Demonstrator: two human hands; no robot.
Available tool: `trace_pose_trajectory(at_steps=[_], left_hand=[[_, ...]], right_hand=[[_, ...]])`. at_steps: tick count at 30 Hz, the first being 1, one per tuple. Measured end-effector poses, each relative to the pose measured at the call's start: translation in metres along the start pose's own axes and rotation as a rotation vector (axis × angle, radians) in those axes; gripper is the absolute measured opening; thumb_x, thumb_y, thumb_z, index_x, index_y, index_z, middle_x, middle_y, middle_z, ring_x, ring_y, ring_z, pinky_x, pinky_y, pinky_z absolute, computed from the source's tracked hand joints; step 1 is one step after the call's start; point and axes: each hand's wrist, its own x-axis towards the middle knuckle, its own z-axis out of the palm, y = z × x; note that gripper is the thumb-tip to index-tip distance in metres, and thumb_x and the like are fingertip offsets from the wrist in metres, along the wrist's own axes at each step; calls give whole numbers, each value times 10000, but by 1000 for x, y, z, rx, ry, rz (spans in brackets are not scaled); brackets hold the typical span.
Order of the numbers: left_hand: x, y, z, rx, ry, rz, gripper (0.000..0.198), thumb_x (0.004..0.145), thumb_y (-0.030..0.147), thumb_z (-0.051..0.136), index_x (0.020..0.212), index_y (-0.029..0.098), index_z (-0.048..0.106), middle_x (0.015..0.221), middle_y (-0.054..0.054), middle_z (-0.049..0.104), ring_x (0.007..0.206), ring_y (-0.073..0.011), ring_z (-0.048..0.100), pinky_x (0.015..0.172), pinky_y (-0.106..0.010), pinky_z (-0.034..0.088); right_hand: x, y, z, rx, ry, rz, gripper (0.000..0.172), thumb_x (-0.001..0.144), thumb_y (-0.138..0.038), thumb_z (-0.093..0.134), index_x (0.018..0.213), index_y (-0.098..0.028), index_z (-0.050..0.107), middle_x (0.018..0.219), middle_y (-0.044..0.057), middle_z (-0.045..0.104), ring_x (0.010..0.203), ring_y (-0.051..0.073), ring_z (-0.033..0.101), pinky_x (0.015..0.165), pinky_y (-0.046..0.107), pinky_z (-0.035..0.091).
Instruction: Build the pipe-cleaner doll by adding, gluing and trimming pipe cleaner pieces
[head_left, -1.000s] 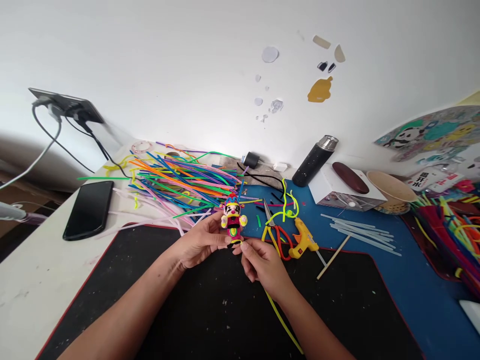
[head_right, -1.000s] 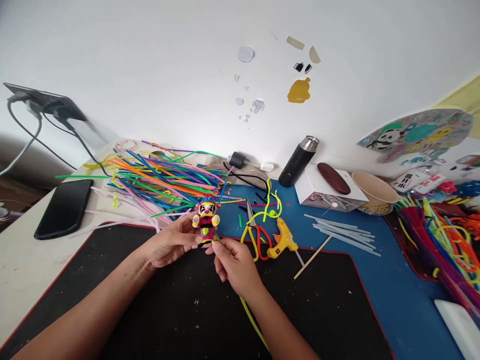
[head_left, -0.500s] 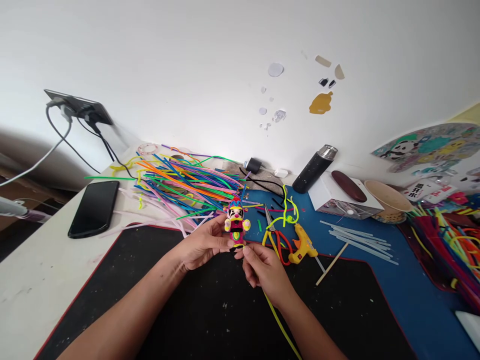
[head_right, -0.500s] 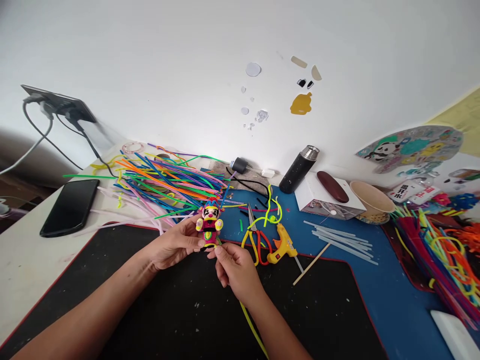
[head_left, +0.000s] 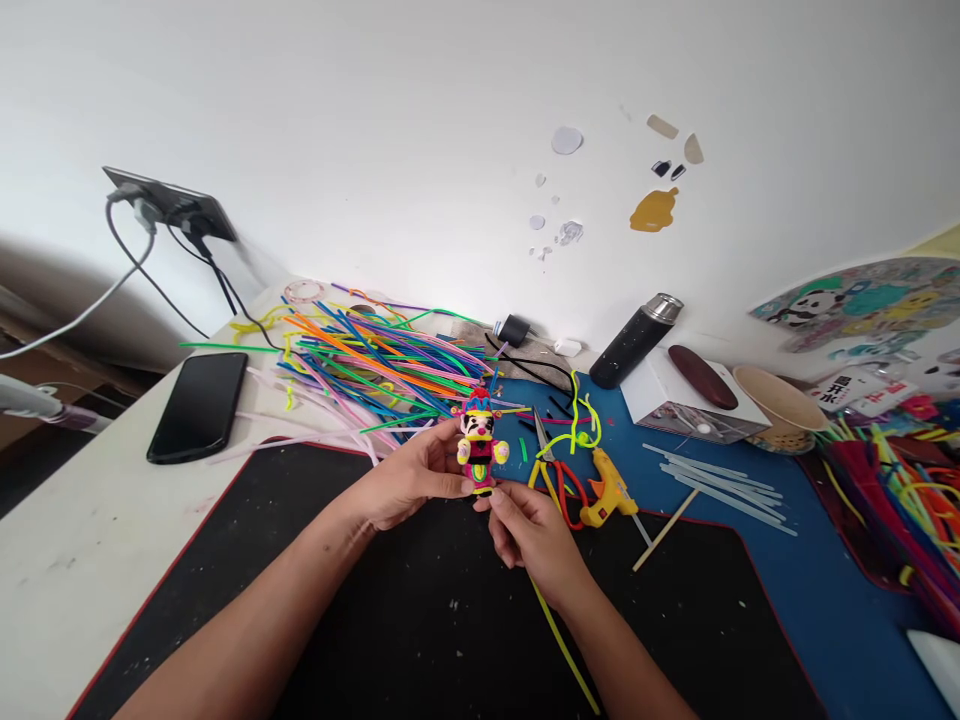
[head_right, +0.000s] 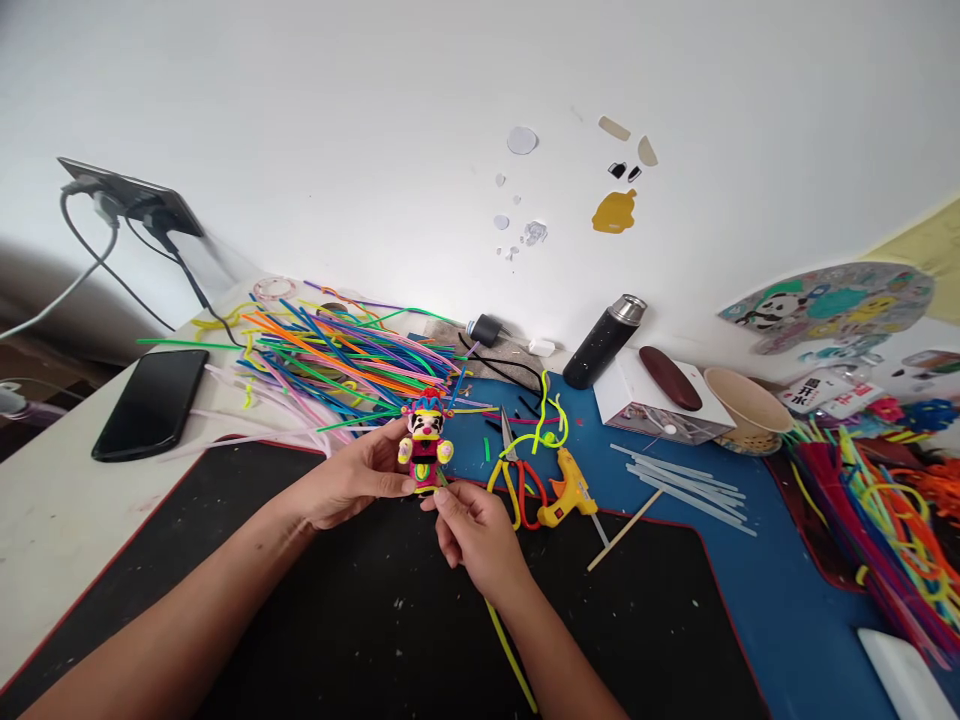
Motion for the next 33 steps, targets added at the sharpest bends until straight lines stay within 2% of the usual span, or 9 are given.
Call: trace_pose_trajectory(at_steps=[28, 33], left_hand=[[2, -1, -3, -7, 20, -26, 555, 691, 66, 926, 1195, 225, 755, 1116, -67, 774, 999, -193, 705, 855, -272, 536], [2, -3, -7, 6, 71, -49, 621, 671, 66, 930, 1236, 234, 733, 1220, -86, 763, 1043, -216, 711, 875, -290, 548]], right_hand=[[5, 1, -1, 26, -13, -5, 598, 864, -742, 717, 934, -149, 745, 536, -56, 519, 401, 75, 420, 411, 219, 212], [6, 1, -3, 30, 4, -14, 589, 865, -741, 719, 925, -155, 744, 538, -57, 520, 400, 73, 422, 413, 217, 229]])
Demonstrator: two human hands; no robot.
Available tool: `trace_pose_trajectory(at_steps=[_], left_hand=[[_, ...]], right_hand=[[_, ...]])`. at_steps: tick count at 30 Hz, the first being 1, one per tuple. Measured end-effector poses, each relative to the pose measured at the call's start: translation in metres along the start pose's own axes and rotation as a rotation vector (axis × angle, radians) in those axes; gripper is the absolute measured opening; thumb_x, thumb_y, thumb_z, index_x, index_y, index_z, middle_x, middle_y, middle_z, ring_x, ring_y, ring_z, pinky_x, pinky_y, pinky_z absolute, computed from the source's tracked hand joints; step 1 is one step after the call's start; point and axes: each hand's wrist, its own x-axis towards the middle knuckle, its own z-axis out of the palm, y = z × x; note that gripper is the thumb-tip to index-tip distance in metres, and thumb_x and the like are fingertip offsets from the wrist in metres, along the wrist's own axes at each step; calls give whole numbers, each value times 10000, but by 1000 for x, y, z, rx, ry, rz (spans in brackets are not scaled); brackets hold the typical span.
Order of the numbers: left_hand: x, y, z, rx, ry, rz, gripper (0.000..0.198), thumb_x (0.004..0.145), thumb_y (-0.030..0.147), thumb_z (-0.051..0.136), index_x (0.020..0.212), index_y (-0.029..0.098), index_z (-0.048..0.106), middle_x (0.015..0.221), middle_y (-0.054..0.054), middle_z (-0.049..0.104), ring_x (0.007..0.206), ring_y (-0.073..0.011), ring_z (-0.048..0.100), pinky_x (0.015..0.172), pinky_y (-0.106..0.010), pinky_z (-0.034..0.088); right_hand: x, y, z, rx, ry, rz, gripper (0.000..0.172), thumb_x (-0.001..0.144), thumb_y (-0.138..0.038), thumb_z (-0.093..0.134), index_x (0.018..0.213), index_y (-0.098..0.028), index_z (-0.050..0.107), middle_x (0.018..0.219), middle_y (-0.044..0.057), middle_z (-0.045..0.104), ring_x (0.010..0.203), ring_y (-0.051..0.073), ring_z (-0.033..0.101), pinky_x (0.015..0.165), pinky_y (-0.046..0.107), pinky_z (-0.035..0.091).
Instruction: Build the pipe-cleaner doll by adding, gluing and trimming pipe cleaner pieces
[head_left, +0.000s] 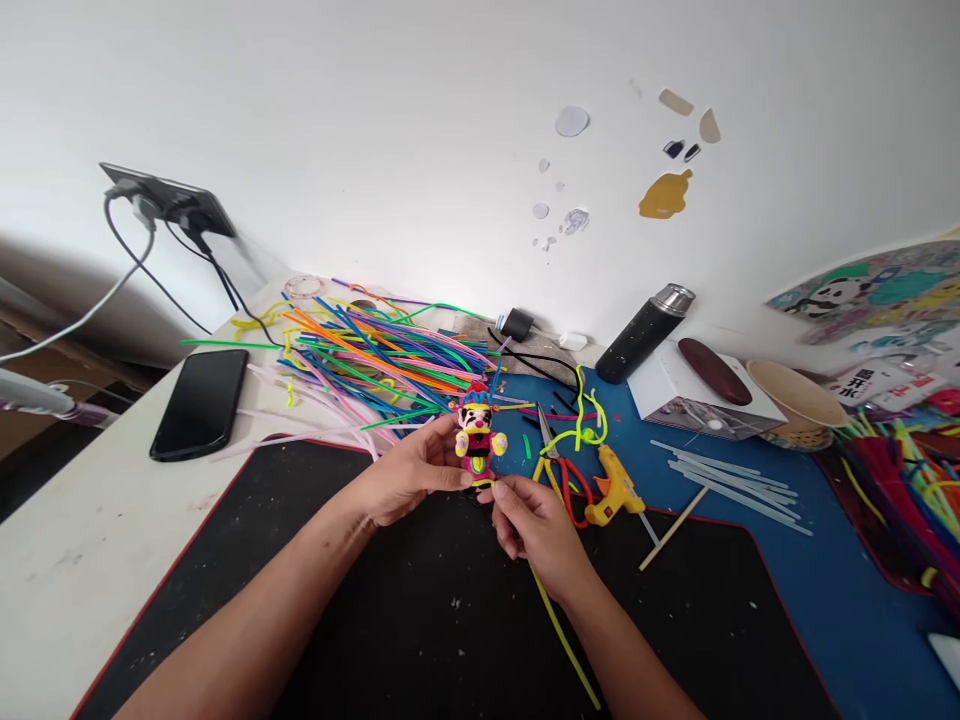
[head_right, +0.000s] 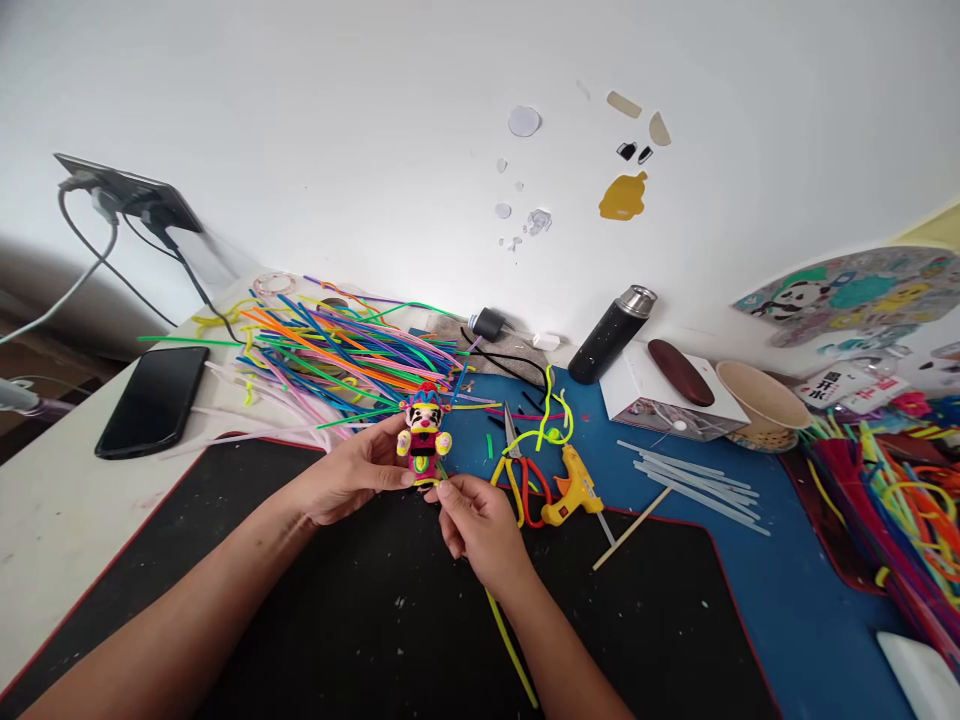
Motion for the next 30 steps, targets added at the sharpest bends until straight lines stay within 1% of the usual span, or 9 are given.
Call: trace_pose_trajectory(at_steps=[4, 6, 9, 12, 16, 21, 27, 30], left_hand=[[2, -1, -1, 18, 46, -7, 617, 660, 73, 931, 1221, 233, 731, 1288, -95, 749, 1073, -229, 712, 875, -295, 560], [3, -2, -2, 32, 73, 6, 616, 651, 79, 937, 1212, 230, 731, 1310, -101, 746, 1093, -238, 711, 883, -302, 563], [5, -4, -4, 73, 110, 33, 630, 645, 93, 946, 1220, 221, 721, 1333, -119, 742, 1149, -271, 706, 935, -341, 564], [7, -7, -5, 108, 131, 46, 648, 642, 110, 956, 1232, 213, 707, 1325, -131, 745, 1142, -285, 716, 958, -375, 568], [7, -7, -5, 102, 144, 61, 623, 634, 138, 968, 1200, 211, 718, 1289, -118, 756, 1058, -259, 737, 939, -374, 581], [6, -5, -2, 70, 159, 71, 630, 631, 121, 965, 1207, 224, 730, 1295, -93, 756, 1021, -229, 743, 913, -340, 580], [5, -3, 0, 58, 142, 33, 585, 649, 109, 953, 1182, 220, 740, 1251, -83, 774, 976, -198, 736, 848, -284, 562], [3, -3, 0, 50, 137, 14, 585, 642, 104, 953, 1175, 218, 742, 1247, -85, 773, 975, -195, 736, 839, -276, 556]], right_hand=[[-1, -3, -4, 7, 35, -35, 567, 874, -723, 724, 922, -158, 746, 523, -66, 501, 407, 73, 406, 426, 223, 276], [-2, -4, -6, 12, 47, -38, 562, 875, -717, 728, 928, -158, 746, 526, -67, 501, 409, 73, 402, 428, 225, 278], [-5, -7, -6, 2, 42, -35, 557, 885, -711, 721, 934, -157, 744, 532, -65, 509, 410, 72, 403, 431, 227, 269], [-8, -8, -5, -24, 37, -52, 550, 897, -706, 708, 927, -157, 741, 530, -64, 507, 411, 74, 406, 435, 232, 269], [-10, -8, -2, -56, 32, -72, 540, 905, -695, 699, 919, -156, 739, 517, -66, 498, 417, 79, 410, 447, 235, 285], [-10, -1, 1, -72, 24, -71, 519, 925, -676, 681, 922, -161, 740, 530, -61, 507, 418, 83, 414, 441, 235, 276], [-9, 9, 2, -71, 20, -66, 512, 933, -672, 675, 912, -163, 732, 533, -60, 506, 418, 85, 419, 432, 235, 267], [-8, 9, 0, -69, 26, -66, 514, 931, -670, 677, 915, -159, 734, 524, -65, 496, 413, 83, 411, 434, 235, 261]])
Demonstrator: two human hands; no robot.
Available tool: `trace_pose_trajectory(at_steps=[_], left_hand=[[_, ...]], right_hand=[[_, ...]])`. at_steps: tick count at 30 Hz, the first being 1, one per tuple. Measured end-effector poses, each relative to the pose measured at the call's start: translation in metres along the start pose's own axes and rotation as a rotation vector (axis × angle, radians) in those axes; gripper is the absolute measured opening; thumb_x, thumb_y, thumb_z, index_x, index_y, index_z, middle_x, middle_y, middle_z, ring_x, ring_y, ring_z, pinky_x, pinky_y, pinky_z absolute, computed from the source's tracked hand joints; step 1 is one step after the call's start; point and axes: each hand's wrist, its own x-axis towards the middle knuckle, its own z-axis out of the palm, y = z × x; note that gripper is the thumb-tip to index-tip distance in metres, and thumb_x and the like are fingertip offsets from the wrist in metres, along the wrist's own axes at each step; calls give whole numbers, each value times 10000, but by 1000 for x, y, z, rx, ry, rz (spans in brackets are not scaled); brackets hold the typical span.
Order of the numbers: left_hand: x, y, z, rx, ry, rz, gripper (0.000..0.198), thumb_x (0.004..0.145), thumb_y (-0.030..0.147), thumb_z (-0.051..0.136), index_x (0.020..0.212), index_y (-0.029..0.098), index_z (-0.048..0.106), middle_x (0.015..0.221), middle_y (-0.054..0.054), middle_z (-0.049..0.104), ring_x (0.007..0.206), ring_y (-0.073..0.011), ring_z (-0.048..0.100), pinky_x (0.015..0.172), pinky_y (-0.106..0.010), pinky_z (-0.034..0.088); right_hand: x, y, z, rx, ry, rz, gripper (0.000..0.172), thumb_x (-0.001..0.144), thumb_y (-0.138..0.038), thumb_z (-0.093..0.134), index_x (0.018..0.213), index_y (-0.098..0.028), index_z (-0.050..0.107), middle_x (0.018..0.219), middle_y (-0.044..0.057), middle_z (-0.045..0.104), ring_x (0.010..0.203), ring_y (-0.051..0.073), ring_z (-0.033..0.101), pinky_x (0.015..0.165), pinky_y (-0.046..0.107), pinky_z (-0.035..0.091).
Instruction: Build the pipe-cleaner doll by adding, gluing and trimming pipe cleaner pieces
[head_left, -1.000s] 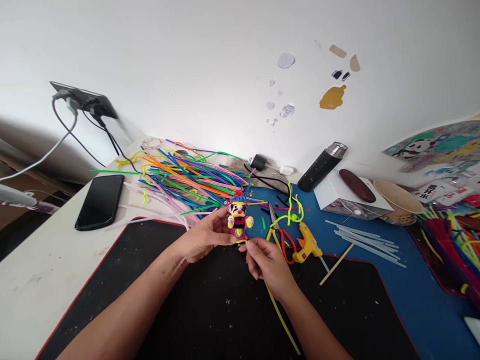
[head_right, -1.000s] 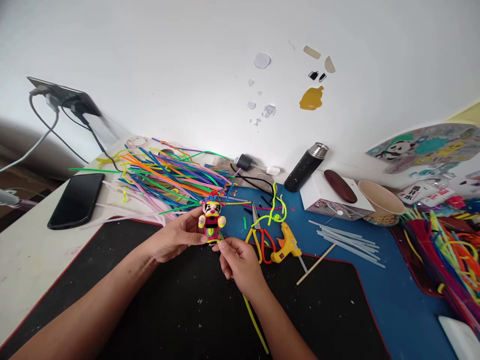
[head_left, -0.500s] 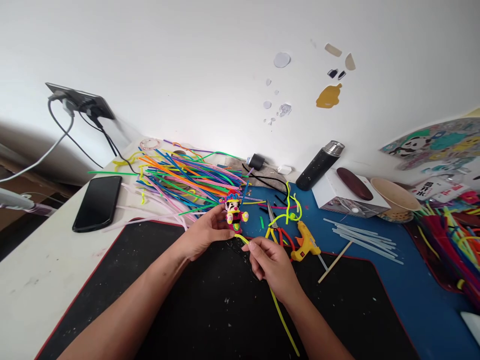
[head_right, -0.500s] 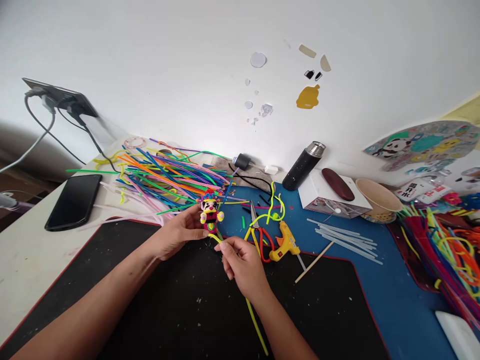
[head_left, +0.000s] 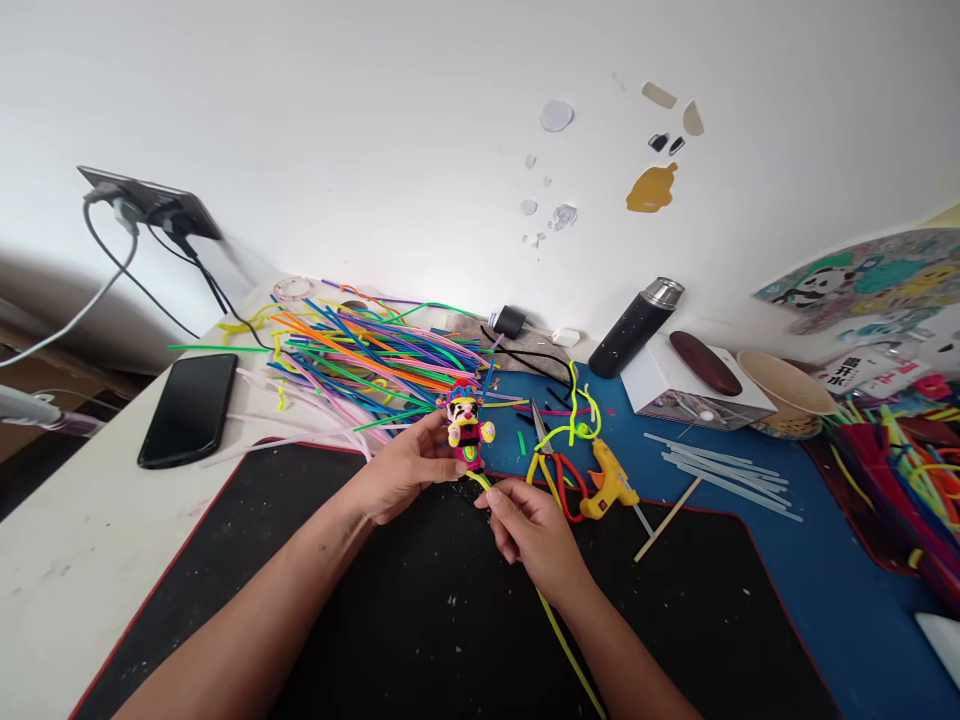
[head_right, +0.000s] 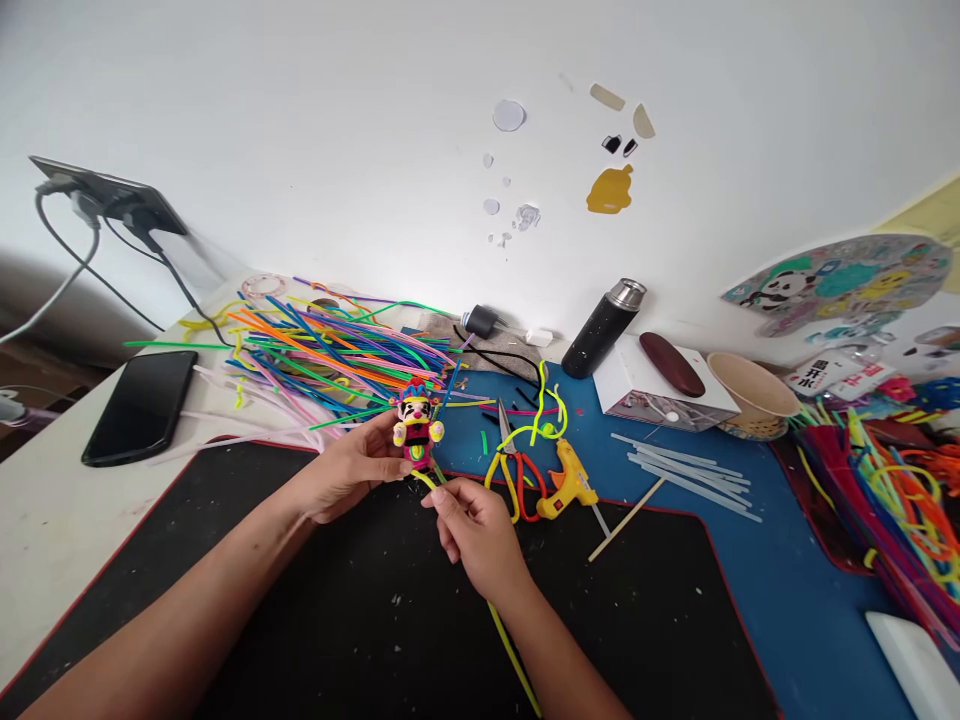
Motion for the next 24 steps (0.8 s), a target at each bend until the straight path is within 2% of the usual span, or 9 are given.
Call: trace_pose_trajectory(at_steps=[5, 8, 14, 24], left_hand=[[-1, -1, -1, -24, 14, -46, 622, 621, 100, 957, 1190, 226, 738, 1274, -94, 756, 991, -220, 750, 826, -287, 557], [-2, -1, -1, -42, 8, -68, 595, 624, 100, 963, 1163, 224, 742, 1270, -84, 754, 975, -208, 750, 818, -277, 558], [-3, 1, 2, -61, -39, -65, 547, 647, 69, 950, 1135, 228, 762, 1084, -38, 789, 911, -176, 740, 740, -232, 540], [-4, 2, 2, -67, -104, -127, 617, 665, 48, 936, 1230, 226, 761, 1153, -83, 788, 956, -188, 736, 837, -264, 574]], right_hand=[[1, -1, 0, 5, -1, 11, 522, 923, -676, 683, 912, -157, 729, 535, -62, 507, 419, 81, 422, 434, 227, 270], [2, 0, 0, 9, -5, 23, 536, 915, -689, 684, 930, -155, 730, 531, -63, 508, 412, 83, 423, 423, 222, 258], [3, -1, -3, 10, -5, 37, 540, 906, -700, 687, 939, -162, 731, 534, -61, 507, 413, 87, 417, 413, 221, 242], [8, -9, -10, -21, -5, 4, 466, 891, -652, 716, 871, -190, 666, 508, -83, 490, 416, 89, 395, 455, 243, 302]])
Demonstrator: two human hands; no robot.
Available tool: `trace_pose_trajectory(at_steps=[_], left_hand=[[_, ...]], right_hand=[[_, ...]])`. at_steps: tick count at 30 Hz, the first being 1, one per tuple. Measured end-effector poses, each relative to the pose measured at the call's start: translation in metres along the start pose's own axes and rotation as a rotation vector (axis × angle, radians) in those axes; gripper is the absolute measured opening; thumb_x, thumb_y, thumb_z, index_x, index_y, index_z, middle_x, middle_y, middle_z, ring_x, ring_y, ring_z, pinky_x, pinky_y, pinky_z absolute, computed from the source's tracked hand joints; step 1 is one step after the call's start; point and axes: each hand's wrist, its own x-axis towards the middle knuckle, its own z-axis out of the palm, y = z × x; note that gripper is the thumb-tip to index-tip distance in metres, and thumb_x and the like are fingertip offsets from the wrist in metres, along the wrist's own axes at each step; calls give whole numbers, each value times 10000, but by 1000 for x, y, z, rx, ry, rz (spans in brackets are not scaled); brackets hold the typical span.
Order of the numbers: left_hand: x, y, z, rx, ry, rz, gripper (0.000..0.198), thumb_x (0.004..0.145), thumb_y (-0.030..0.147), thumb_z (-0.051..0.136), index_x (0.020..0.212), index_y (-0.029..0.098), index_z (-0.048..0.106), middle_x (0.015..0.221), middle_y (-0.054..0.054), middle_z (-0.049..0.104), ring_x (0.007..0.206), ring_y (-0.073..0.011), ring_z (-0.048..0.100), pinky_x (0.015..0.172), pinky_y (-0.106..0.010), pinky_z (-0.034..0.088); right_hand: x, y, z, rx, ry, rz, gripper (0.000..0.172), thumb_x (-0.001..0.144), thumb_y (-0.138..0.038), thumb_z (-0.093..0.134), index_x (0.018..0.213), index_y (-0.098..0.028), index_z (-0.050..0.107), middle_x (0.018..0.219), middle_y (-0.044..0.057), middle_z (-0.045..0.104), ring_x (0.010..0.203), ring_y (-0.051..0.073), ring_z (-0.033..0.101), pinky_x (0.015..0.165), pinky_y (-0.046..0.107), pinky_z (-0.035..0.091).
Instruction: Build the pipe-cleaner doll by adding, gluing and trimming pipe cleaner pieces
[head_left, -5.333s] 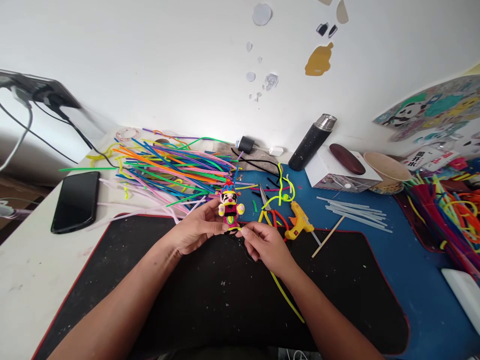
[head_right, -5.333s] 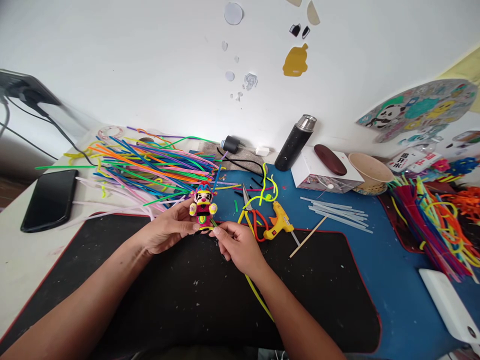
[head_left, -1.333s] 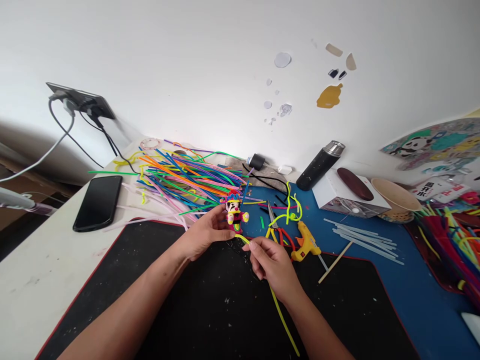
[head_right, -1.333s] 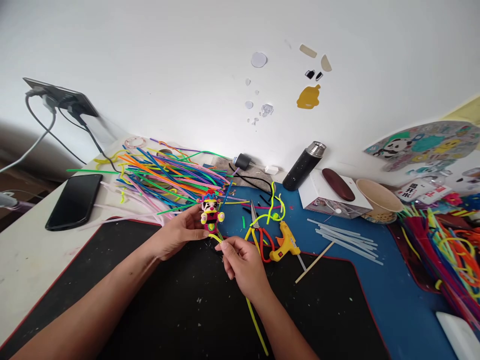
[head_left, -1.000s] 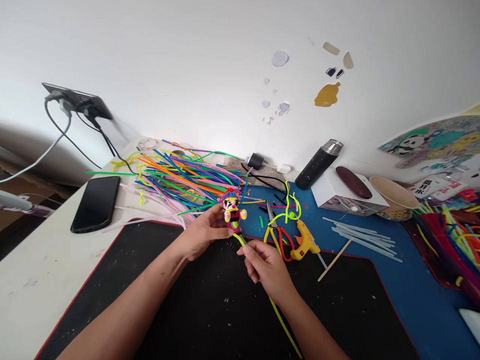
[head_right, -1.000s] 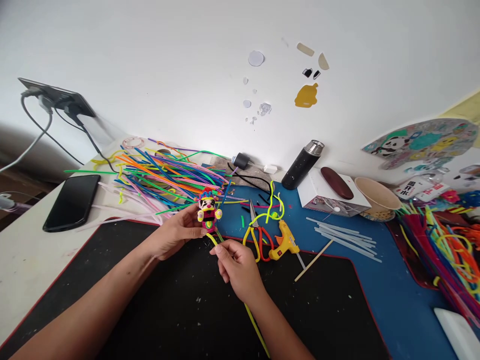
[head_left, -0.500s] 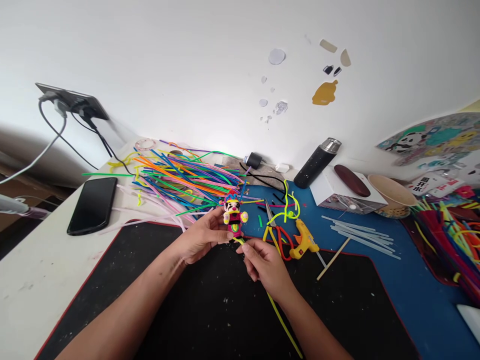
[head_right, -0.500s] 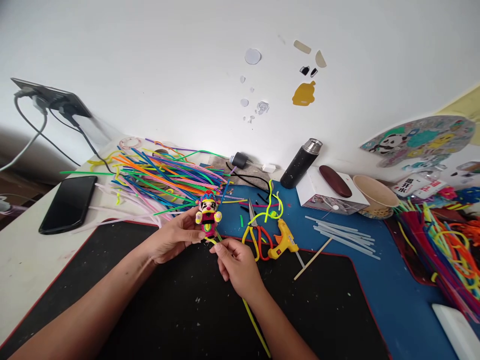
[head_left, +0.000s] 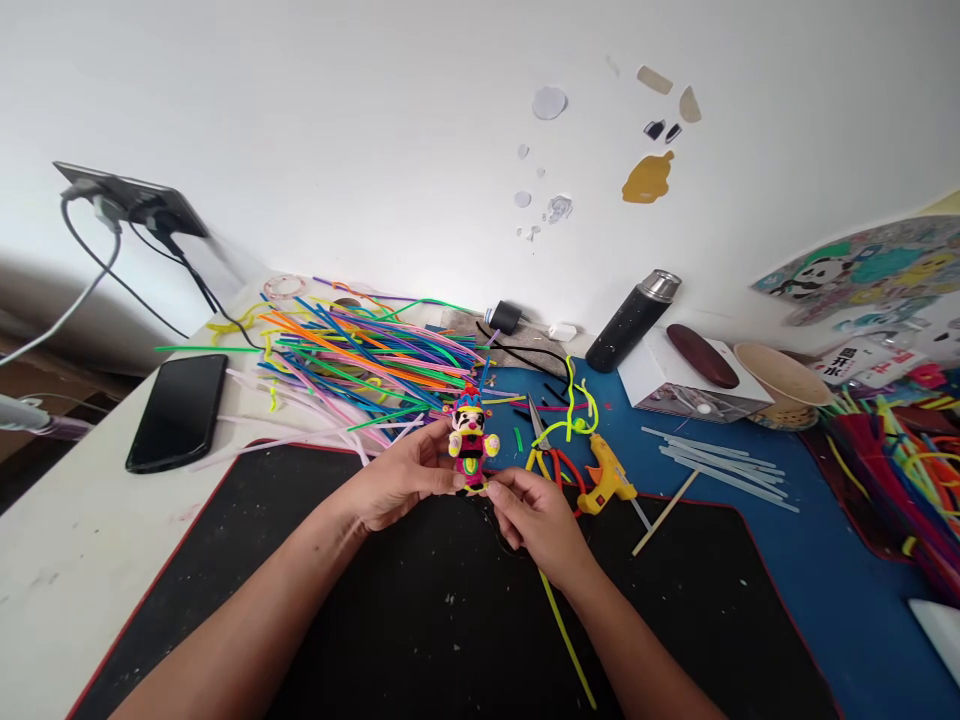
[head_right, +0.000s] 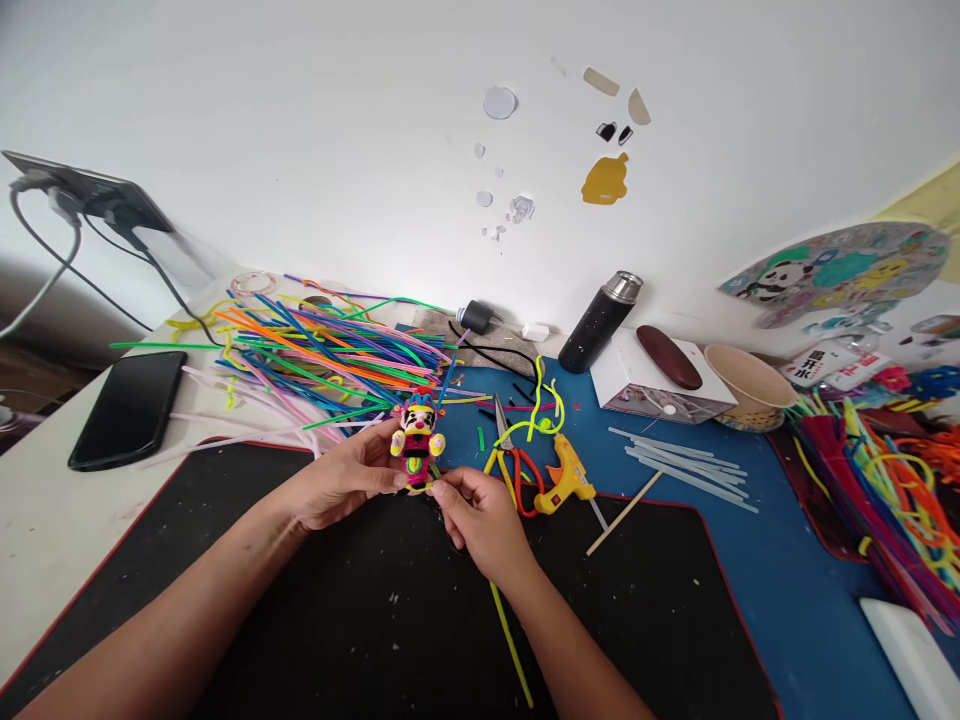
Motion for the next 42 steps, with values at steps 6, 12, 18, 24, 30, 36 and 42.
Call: trace_pose_trajectory(at_steps=[6, 12, 18, 24, 30, 36, 42], left_hand=[[1, -1, -1, 20, -28, -5, 644, 673, 67, 936, 1268, 220, 743, 1174, -101, 779, 945, -202, 733, 839, -298, 578], [1, -2, -2, 26, -55, -10, 615, 679, 62, 931, 1246, 225, 754, 1157, -90, 776, 943, -200, 727, 828, -292, 574], [0, -3, -3, 12, -56, -16, 606, 679, 25, 918, 1229, 223, 757, 1155, -86, 774, 921, -194, 736, 818, -283, 580], [0, -1, -3, 11, -65, -12, 553, 692, 43, 919, 1193, 221, 767, 1095, -67, 777, 868, -179, 736, 777, -262, 570], [0, -1, -3, -12, -38, -2, 560, 662, 51, 943, 1170, 213, 771, 1063, -61, 771, 848, -166, 730, 772, -249, 578], [0, -3, -7, -18, -26, 0, 548, 674, 25, 918, 1166, 213, 764, 1032, -53, 776, 848, -171, 724, 757, -248, 555], [1, -5, -7, -11, -21, -2, 551, 670, 65, 931, 1169, 217, 752, 1027, -48, 768, 837, -164, 708, 765, -261, 532]], right_hand=[[1, -2, -4, -28, -3, 24, 437, 871, -623, 739, 874, -189, 683, 520, -75, 517, 418, 93, 415, 455, 244, 323], [2, -8, -9, -51, -2, 43, 404, 845, -592, 767, 863, -196, 688, 546, -61, 546, 419, 96, 435, 411, 230, 288], [2, -12, -9, -41, -10, 36, 388, 837, -577, 776, 846, -199, 687, 549, -64, 546, 421, 94, 444, 419, 226, 314], [2, -10, -7, -19, -20, 57, 400, 843, -593, 773, 868, -203, 688, 551, -62, 545, 426, 100, 441, 411, 230, 294], [3, -9, -7, 3, -30, 42, 416, 864, -606, 754, 862, -199, 672, 549, -63, 546, 428, 94, 440, 426, 228, 312], [4, -9, -5, 16, -35, 34, 450, 872, -643, 742, 856, -201, 662, 538, -66, 533, 426, 92, 423, 422, 225, 281], [6, -7, -4, 21, -28, 27, 451, 880, -645, 731, 865, -200, 659, 539, -70, 528, 425, 89, 417, 432, 228, 286]])
